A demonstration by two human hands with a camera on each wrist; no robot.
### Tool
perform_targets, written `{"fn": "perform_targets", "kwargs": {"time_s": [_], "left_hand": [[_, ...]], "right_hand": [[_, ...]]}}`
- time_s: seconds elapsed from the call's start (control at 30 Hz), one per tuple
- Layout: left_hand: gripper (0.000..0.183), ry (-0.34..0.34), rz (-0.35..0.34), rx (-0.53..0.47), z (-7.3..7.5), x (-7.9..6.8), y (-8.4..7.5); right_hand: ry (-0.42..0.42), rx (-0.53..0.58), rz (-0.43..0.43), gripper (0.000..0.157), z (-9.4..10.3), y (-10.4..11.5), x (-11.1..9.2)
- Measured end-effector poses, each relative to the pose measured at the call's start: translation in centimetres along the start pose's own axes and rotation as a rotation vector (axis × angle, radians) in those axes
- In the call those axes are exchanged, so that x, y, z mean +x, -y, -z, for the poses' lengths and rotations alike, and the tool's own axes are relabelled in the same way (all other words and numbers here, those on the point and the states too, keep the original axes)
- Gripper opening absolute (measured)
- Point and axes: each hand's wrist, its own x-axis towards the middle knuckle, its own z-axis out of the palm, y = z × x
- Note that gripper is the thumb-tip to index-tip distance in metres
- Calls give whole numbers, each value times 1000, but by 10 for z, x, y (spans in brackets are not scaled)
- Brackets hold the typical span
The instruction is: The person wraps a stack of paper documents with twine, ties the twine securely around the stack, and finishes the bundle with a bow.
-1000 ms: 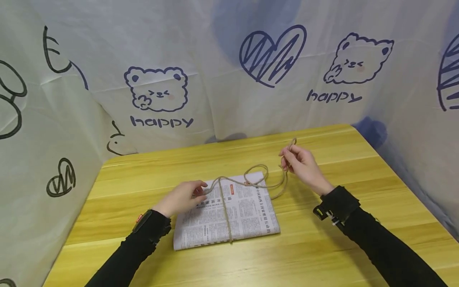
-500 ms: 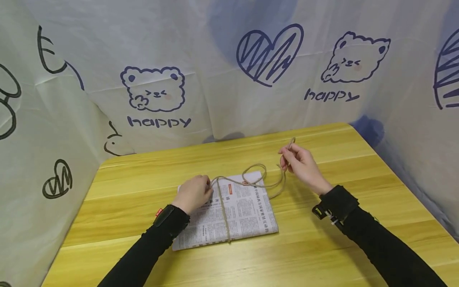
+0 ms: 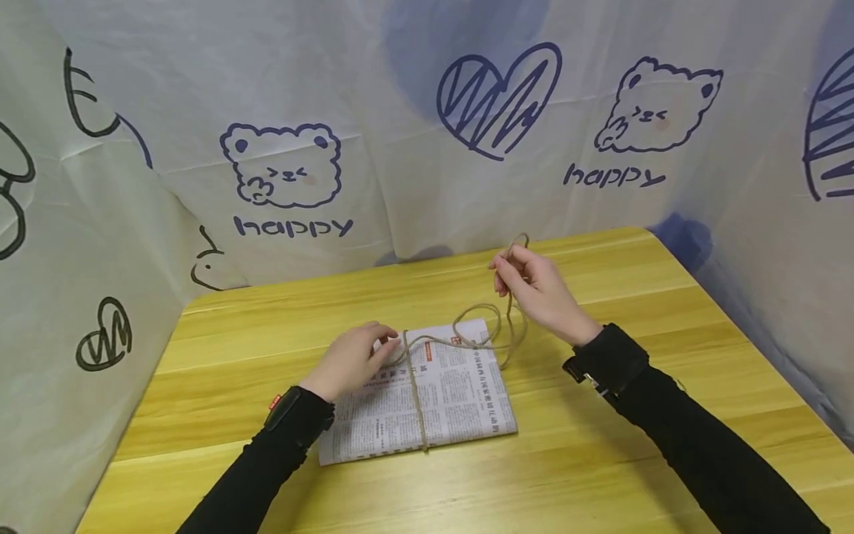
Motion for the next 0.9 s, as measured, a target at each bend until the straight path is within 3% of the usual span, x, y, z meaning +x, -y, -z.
{"fn": "perform_targets", "kwargs": {"time_s": [0.07,0.3,0.4,0.47,0.57,0.63,0.7,0.77,0.9], "left_hand": [[32,-40,56,-25,7,-7,9],[28,-168,152,-89,29,-34,45],[27,-195,188,-111,38,-47,55],[27,-210,212,-125,42,-53,60],[25,-225,232,-123,45,-59,66],[23,-224,241,-112,45,-60,68],[22,-209,240,-98,45,-60,68],[21,-196,230,-83,43,-57,66],[21,-158,175,-53,36,-48,58]], "right_hand": [[25,-49,49,17,-8,13,6],[124,-143,152,14,-49,3,33],[201,-143,190,17,-74,13,48],[294,-188,192,22,-90,17,54],[507,-289,145,30,-111,20,56],[650,-347,102,34,-121,17,53],[731,-364,61,33,-125,11,47],[741,-346,31,28,-124,2,40],[618,-322,5,24,-108,-20,28]]}}
